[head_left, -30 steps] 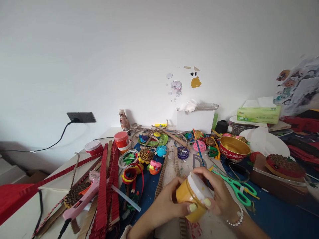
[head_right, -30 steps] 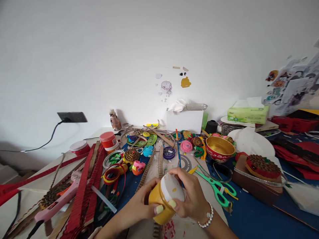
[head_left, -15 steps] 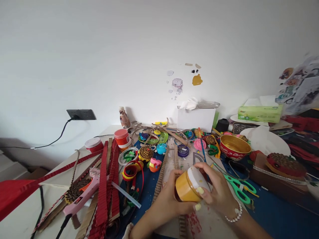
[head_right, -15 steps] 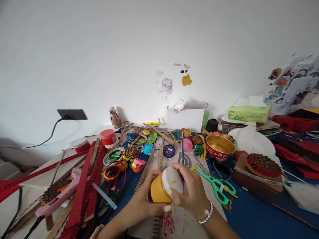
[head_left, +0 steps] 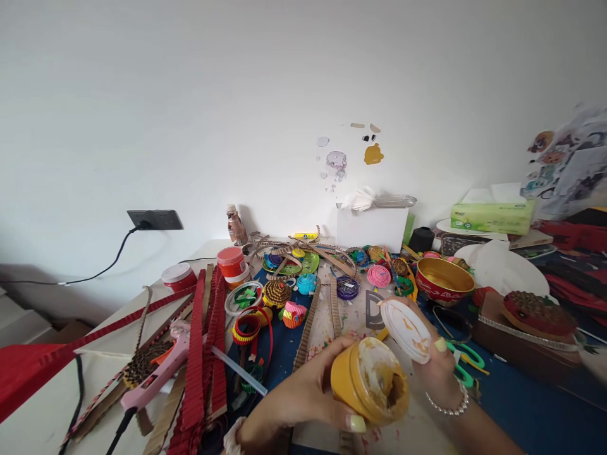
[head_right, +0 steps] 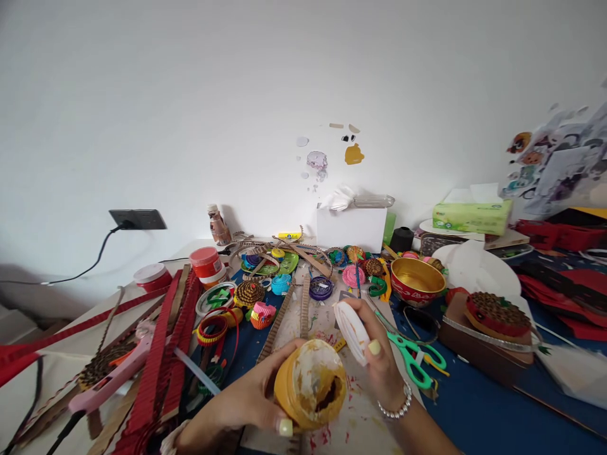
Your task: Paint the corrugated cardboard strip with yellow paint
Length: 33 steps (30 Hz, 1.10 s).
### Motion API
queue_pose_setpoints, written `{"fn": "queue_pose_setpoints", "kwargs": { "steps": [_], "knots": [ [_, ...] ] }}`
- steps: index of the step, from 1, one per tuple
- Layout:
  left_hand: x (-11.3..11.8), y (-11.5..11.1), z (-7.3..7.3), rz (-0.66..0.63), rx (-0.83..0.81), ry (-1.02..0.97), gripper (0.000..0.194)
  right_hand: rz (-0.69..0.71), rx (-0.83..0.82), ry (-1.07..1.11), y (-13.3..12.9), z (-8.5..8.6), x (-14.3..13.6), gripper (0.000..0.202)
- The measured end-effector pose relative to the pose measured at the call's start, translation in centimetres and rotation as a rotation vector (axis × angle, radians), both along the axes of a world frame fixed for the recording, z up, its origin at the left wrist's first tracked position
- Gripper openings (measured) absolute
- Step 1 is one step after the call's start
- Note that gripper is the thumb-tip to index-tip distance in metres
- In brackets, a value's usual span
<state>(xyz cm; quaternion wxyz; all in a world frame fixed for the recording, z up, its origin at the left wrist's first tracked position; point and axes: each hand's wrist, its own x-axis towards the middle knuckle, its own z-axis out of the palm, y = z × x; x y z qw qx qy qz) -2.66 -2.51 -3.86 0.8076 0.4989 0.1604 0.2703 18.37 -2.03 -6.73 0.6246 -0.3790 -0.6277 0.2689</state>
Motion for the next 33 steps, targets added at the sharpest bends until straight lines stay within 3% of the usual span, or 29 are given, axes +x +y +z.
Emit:
{"fn": "queue_pose_setpoints", "kwargs": {
  "steps": [5,10,12,18,23,27,33],
  "knots": [
    [0.1,0.0,0.4,0.002,0.04,-0.056,0.066,-0.047,-0.044,0.065,0.4,-1.4,0.0,0.074],
    [-0.1,0.1,0.6,0.071,0.009,-0.084,0.066,-0.119,-0.022,0.078,0.4,-0.7,0.0,0.064],
    [-0.2,0.2,0.8,0.178,0.003,-0.082,0.064,-0.166,-0.001,0.074,0.4,0.1,0.0,0.058],
    [-0.6,1.1,1.0,0.662,0.039,-0.072,0.058,-0.351,0.04,0.028,1.2,1.4,0.6,0.058],
    [-0.3,1.6,1.1,0.78,0.051,0.003,0.055,-0.416,-0.038,-0.203,1.2,2.1,1.0,0.065],
    [-0.4,1.8,1.1,0.784,0.055,0.006,0.048,-0.398,-0.092,-0.405,1.0,2.9,0.6,0.067],
    [-1.1,2.2,0.7,0.815,0.072,-0.013,0.039,-0.186,-0.208,-0.631,0.6,3.3,1.0,0.059]
  ]
}}
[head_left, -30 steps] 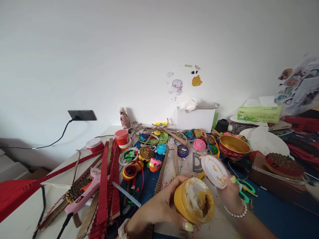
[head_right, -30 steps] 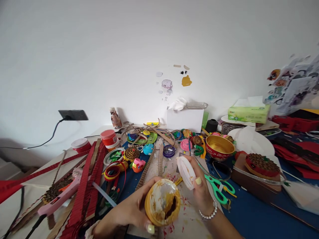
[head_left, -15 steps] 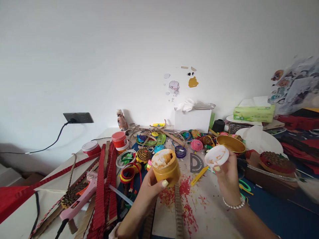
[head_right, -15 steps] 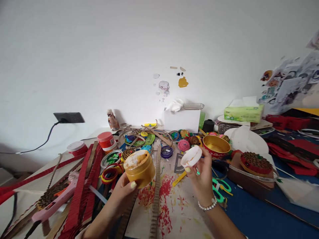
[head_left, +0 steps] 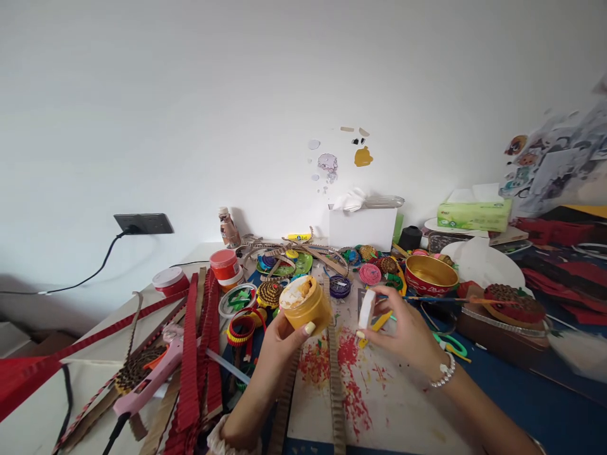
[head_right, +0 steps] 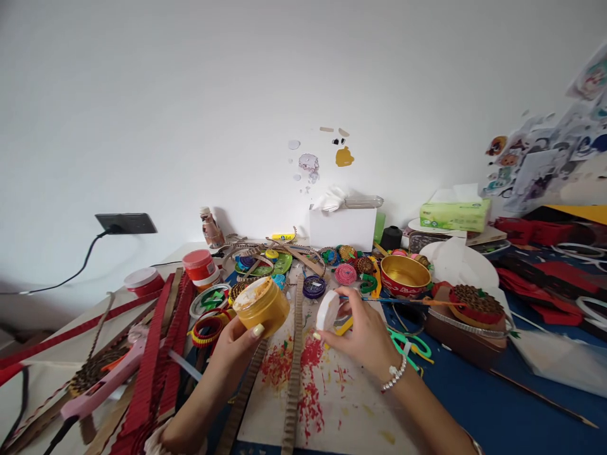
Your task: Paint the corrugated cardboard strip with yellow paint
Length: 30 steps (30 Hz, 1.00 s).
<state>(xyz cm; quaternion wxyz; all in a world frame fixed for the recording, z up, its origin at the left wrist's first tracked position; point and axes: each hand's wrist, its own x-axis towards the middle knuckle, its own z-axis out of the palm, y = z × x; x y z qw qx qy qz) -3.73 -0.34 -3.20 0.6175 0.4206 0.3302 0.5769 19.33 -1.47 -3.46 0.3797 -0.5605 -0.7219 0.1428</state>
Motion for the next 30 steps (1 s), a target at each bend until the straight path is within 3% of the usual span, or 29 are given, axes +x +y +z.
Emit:
{"fn": "queue_pose_setpoints", "kwargs": {
  "steps": [6,11,17,22,30],
  "knots": [
    [0.2,-0.3,0.2,-0.021,-0.011,-0.053,0.035,0.194,-0.191,-0.168,-0.9,-0.6,0.7,0.062],
    [0.5,-0.7,0.5,-0.015,-0.035,-0.14,0.034,0.262,-0.279,-0.243,-0.8,-0.5,1.0,0.065],
    [0.6,-1.1,1.0,-0.037,-0.065,-0.198,0.032,0.297,-0.295,-0.275,-0.6,0.0,0.6,0.067],
    [0.5,-1.3,1.6,-0.095,-0.121,-0.23,0.034,0.305,-0.288,-0.282,-0.7,-1.1,0.7,0.069],
    [0.5,-1.2,1.7,-0.143,-0.161,-0.264,0.033,0.196,-0.257,-0.271,-2.7,-2.2,4.2,0.063]
  ]
}}
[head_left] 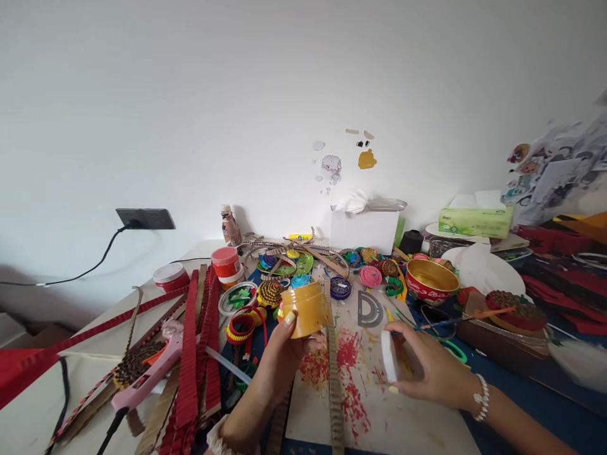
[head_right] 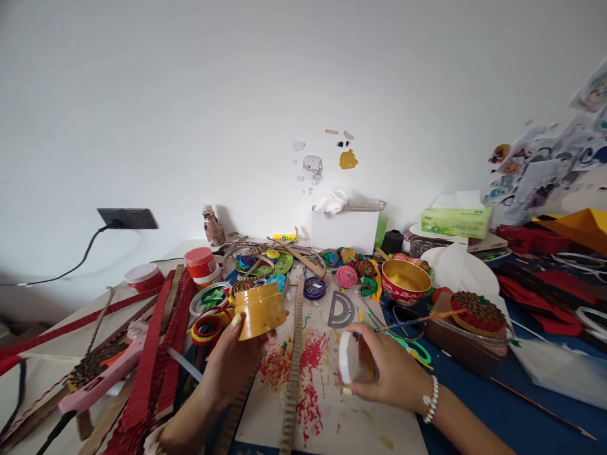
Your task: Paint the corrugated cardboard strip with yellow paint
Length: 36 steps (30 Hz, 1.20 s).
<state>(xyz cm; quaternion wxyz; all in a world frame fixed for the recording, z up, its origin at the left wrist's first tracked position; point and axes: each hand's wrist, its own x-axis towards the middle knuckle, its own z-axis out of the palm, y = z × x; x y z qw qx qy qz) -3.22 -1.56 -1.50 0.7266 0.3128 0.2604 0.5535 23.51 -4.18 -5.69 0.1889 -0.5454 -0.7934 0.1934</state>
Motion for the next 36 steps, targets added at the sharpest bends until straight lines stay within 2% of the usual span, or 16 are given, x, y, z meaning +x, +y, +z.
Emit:
{"fn": "queue_pose_setpoints", "kwargs": {
  "steps": [3,6,14,17,21,24,26,29,36],
  "knots": [
    [0.0,0.2,-0.5,-0.015,-0.001,0.014,0.033,-0.062,0.043,0.009,0.0,0.3,1.0,0.061],
    [0.0,0.4,-0.9,-0.027,0.004,0.045,0.031,-0.104,0.082,0.037,1.1,0.9,0.6,0.059],
    [0.2,0.3,-0.9,-0.037,0.054,0.163,0.039,-0.039,0.046,0.204,4.5,1.2,-2.3,0.054],
    [-0.2,0.4,-0.9,0.026,0.078,0.219,0.044,-0.017,0.039,0.273,5.3,1.5,-2.2,0.053],
    [-0.9,0.7,-0.7,0.195,0.14,0.316,0.045,-0.023,0.055,0.334,6.8,1.9,-2.3,0.052],
    [-0.9,0.8,-0.7,0.307,0.215,0.473,0.047,-0.04,0.088,0.355,8.4,1.8,-2.9,0.052],
    [-0.6,0.8,-1.0,0.314,0.249,0.587,0.051,-0.049,0.099,0.366,9.4,1.6,-3.4,0.051],
    [-0.3,0.8,-1.4,0.294,0.255,0.652,0.05,-0.05,0.079,0.383,10.2,1.5,-4.4,0.05],
    [-0.9,0.8,-0.8,0.452,0.199,0.653,0.044,-0.012,-0.057,0.418,10.1,1.4,-5.8,0.049]
  ]
}}
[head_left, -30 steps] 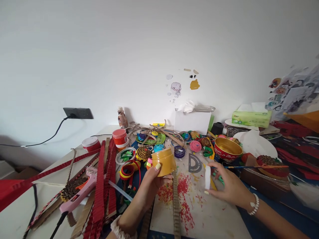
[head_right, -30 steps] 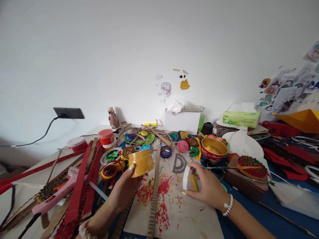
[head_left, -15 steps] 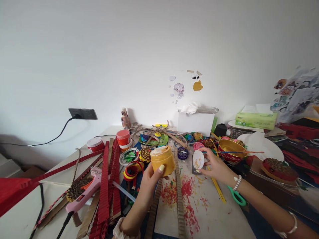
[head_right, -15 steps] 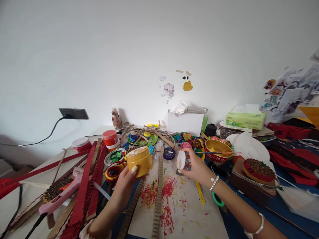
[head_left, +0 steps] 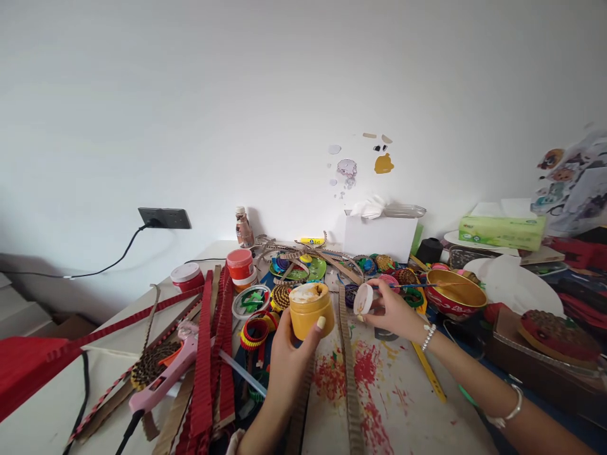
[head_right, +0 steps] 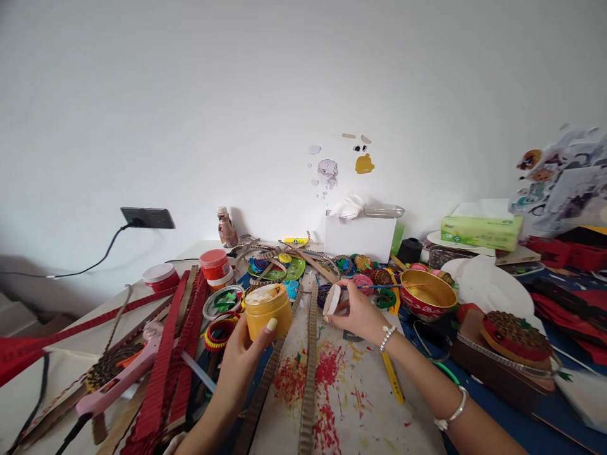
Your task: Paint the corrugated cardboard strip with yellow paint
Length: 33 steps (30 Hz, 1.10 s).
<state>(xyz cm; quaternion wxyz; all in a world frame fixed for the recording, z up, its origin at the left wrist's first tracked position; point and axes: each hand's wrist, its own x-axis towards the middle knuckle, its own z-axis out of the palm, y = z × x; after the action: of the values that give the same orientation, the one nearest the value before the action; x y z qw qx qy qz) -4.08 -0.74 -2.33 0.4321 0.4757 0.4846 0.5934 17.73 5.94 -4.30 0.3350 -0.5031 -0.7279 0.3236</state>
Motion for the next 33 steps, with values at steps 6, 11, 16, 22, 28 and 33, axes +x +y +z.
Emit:
{"fn": "queue_pose_setpoints", "kwargs": {
  "steps": [6,11,16,22,28,33],
  "knots": [
    [0.2,-0.1,0.2,0.058,0.029,-0.001,0.039,-0.012,-0.03,-0.036,2.3,-0.4,-0.6,0.037],
    [0.2,-0.3,0.4,0.001,0.03,0.053,0.04,-0.078,0.007,-0.059,4.2,-0.2,-0.6,0.034],
    [0.2,-0.3,0.5,-0.008,0.031,0.064,0.04,-0.094,0.05,-0.06,3.2,0.3,0.3,0.04],
    [0.3,-0.3,0.5,-0.021,0.024,0.052,0.04,-0.033,0.004,-0.022,0.3,0.4,1.7,0.049],
    [0.3,-0.1,0.0,-0.063,-0.019,0.019,0.05,0.124,-0.144,0.012,-0.8,0.4,1.1,0.046],
    [0.6,-0.1,-0.3,-0.034,-0.023,-0.021,0.053,0.089,-0.146,-0.08,0.8,-0.2,0.4,0.053]
  ]
}}
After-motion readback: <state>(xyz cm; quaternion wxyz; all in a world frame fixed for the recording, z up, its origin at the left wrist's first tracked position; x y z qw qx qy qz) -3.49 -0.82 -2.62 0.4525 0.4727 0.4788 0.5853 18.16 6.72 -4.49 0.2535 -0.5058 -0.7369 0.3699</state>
